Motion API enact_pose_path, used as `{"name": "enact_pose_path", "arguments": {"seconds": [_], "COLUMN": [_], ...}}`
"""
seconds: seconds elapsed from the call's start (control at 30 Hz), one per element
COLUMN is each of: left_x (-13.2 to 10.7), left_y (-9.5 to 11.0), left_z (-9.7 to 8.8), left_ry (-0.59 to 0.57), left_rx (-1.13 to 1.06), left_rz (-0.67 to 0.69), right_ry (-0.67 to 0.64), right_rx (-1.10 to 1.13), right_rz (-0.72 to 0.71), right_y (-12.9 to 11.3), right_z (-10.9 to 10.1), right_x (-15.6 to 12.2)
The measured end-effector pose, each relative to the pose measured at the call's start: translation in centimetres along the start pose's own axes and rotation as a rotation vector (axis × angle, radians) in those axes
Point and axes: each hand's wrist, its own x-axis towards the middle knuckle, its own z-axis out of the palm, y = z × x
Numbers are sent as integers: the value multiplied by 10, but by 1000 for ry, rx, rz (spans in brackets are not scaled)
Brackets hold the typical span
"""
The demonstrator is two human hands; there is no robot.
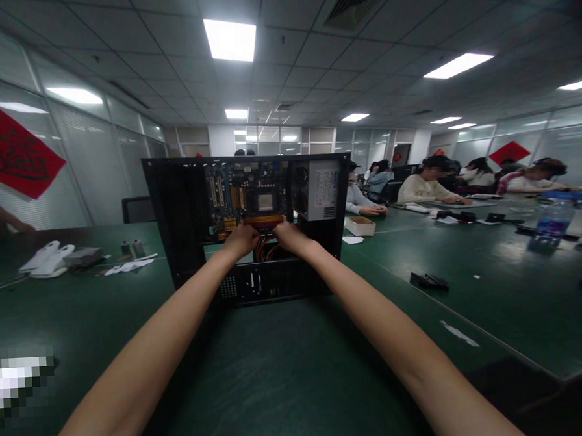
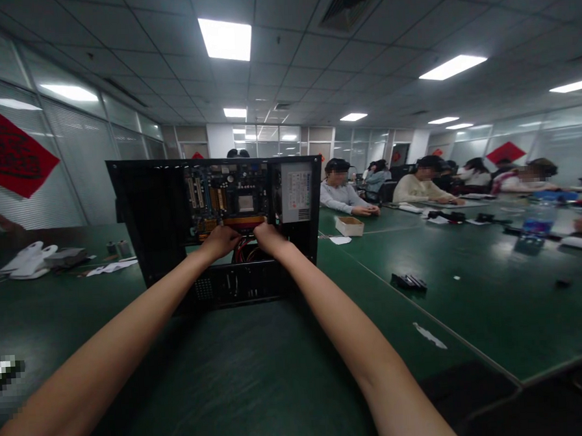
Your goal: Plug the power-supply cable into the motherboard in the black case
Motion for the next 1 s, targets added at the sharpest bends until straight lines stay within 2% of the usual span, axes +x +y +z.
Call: {"name": "enact_pose_path", "arguments": {"seconds": [0.37, 0.67, 1.0], "left_x": [2, -2, -2], "left_y": [-4, 6, 6], "left_z": [3, -6, -7], "left_ry": [10, -15, -24], "left_rx": [5, 19, 42], "left_rz": [5, -17, -14], "right_ry": [19, 29, 43], "right_rx": [27, 47, 52], "right_rz": [26, 45, 43], "right_y": [-4, -4, -5], "right_z": [-2, -1, -1], "right_x": [-5, 0, -5]}}
